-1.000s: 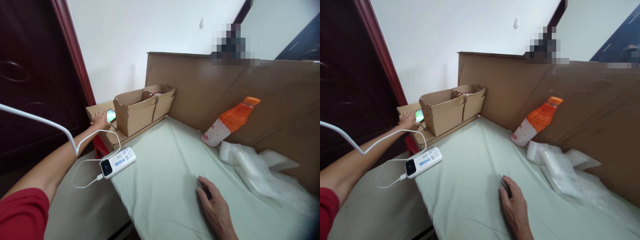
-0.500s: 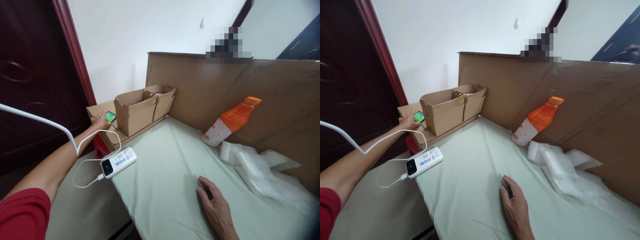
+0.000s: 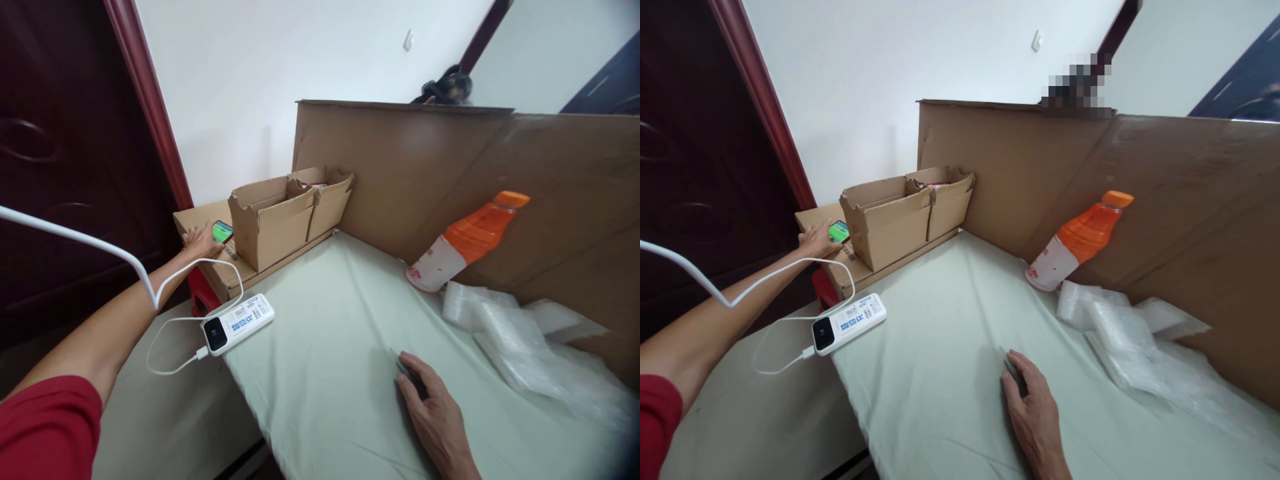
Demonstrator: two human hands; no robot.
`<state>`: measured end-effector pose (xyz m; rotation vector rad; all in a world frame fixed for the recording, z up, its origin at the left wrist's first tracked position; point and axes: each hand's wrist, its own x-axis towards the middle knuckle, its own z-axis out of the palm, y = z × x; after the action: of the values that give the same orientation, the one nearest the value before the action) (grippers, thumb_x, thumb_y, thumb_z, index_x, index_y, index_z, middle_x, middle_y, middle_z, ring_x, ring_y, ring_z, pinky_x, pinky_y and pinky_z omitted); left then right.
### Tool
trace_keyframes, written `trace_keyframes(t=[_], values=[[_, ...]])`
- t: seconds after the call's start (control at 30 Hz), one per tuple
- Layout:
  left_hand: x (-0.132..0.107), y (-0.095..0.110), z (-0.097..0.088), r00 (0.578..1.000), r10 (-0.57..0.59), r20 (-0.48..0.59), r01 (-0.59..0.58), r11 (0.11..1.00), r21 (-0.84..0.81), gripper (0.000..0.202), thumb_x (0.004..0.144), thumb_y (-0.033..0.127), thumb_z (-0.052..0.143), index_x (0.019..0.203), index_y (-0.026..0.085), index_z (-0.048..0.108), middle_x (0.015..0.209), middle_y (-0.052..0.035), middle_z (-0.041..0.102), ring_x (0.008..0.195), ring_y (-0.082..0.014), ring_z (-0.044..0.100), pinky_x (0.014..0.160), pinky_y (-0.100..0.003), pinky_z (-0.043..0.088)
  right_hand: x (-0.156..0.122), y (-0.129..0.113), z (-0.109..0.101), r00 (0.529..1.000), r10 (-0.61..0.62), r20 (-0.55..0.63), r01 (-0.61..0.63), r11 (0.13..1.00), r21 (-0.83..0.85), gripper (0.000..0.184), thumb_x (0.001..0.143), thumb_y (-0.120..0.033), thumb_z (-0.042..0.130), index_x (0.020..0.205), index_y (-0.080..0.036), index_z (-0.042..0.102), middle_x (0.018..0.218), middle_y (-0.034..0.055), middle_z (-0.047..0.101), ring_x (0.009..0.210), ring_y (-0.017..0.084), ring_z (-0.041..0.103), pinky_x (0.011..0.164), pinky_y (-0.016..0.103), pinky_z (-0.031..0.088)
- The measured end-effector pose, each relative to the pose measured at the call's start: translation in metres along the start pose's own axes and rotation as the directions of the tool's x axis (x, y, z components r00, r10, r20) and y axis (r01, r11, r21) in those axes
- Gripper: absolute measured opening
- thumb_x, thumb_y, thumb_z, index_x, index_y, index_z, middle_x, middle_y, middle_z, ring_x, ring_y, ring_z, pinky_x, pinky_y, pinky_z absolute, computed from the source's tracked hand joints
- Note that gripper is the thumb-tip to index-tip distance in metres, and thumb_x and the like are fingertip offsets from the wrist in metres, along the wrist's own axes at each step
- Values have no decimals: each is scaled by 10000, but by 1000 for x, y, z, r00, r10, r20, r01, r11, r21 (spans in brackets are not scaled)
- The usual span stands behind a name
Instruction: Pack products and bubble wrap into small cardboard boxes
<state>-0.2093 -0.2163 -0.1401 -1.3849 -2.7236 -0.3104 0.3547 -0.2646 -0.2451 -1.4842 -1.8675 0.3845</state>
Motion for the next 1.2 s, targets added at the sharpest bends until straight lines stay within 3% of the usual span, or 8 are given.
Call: trace_keyframes(t=[1.2], values=[[-16, 10, -4, 993, 49, -109, -42, 997, 68, 805, 803, 398, 599, 1516, 166, 307, 1363, -246, 565, 1259, -437, 487, 994, -497, 362, 1, -5, -1, 1000, -10, 14, 10, 1000, -13, 426, 854, -466, 528, 1132, -184, 687, 1235, 119, 707, 1120, 287, 675, 1046, 480, 518]])
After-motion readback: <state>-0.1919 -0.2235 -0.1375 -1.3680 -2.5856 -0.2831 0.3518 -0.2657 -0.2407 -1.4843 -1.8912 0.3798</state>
